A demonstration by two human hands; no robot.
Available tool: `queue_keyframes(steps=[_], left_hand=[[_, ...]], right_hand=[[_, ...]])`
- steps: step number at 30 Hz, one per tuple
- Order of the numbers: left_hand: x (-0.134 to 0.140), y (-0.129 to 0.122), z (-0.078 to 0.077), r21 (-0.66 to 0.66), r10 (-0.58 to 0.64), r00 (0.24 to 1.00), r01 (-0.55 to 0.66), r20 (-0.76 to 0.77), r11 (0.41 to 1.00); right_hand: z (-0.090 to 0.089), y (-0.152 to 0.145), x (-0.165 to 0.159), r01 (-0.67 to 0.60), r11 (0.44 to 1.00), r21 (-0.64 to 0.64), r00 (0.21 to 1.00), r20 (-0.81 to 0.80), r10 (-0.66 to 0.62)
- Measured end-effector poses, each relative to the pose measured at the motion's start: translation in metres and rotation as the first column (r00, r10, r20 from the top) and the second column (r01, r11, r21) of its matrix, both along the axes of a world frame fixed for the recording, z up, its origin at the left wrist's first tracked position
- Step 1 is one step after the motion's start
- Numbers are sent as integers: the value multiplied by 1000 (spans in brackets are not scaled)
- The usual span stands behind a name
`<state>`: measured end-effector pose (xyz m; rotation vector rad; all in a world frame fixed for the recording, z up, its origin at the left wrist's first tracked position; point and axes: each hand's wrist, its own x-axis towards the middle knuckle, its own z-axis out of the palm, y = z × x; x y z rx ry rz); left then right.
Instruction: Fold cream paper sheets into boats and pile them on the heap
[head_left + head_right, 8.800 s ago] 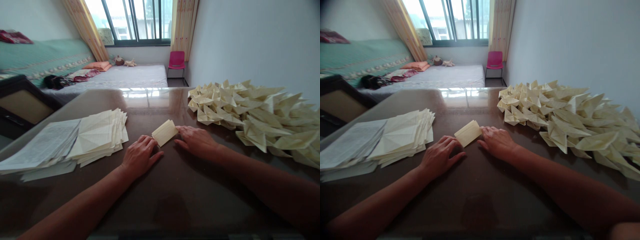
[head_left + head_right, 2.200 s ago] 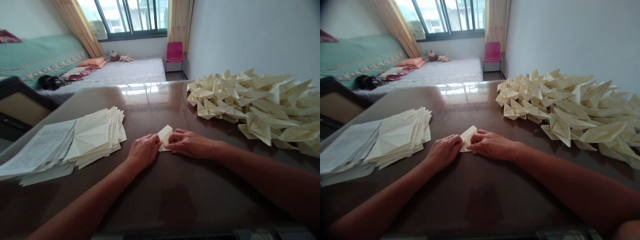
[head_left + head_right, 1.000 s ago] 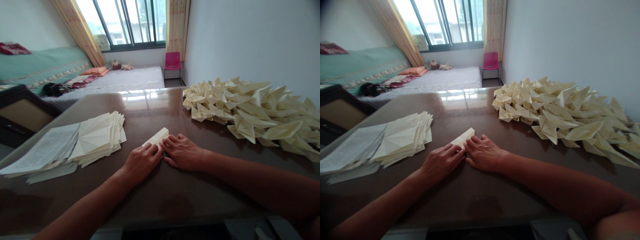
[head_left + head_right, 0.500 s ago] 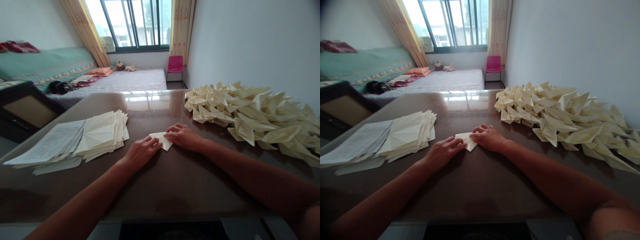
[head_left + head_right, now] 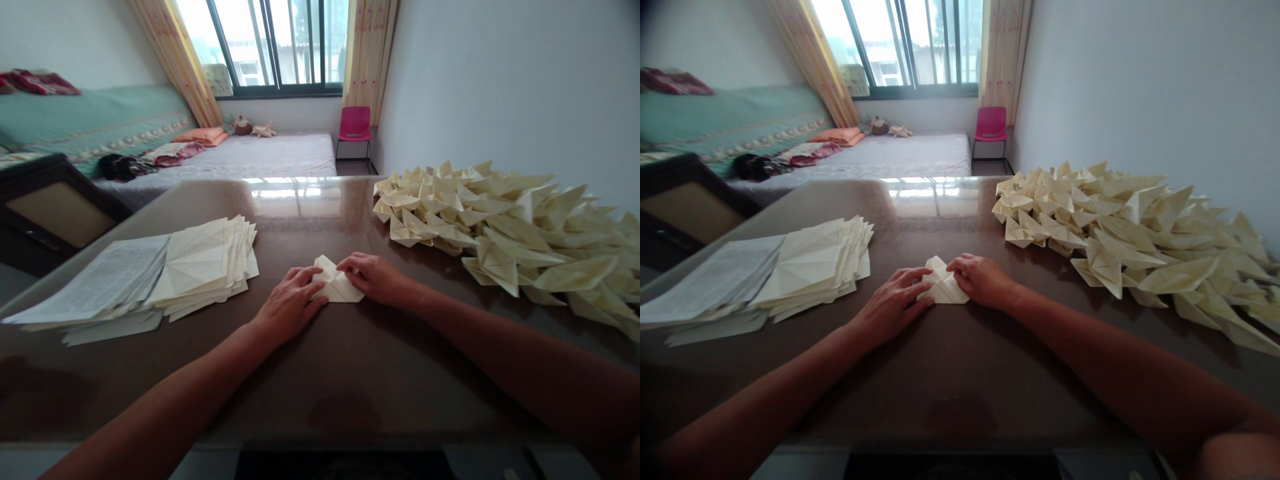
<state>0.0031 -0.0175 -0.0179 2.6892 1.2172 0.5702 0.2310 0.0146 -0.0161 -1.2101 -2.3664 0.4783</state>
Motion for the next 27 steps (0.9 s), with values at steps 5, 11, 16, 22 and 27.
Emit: queue_keyframes(steps=[5, 11, 16, 22, 27], left_hand=[[2, 3, -5, -86, 9, 986, 5, 166, 996], [4, 3, -9, -171, 14, 953, 40, 303, 984], [5, 3, -9, -198, -10, 927, 90, 374, 976], [5, 6, -1, -465, 166, 886, 61, 432, 883], [4, 8, 7, -624, 227, 834, 168, 503, 763]], right_hand=[[-6, 8, 1, -23, 1000, -9, 997, -78, 22], [-12, 8, 0, -2, 998, -64, 992, -126, -6], [-1, 4, -1, -63, 947, -314, 968, -252, -19], [3, 3, -3, -156, 891, -426, 878, -473, -73], [3, 4, 0, -153, 909, -388, 841, -534, -86]])
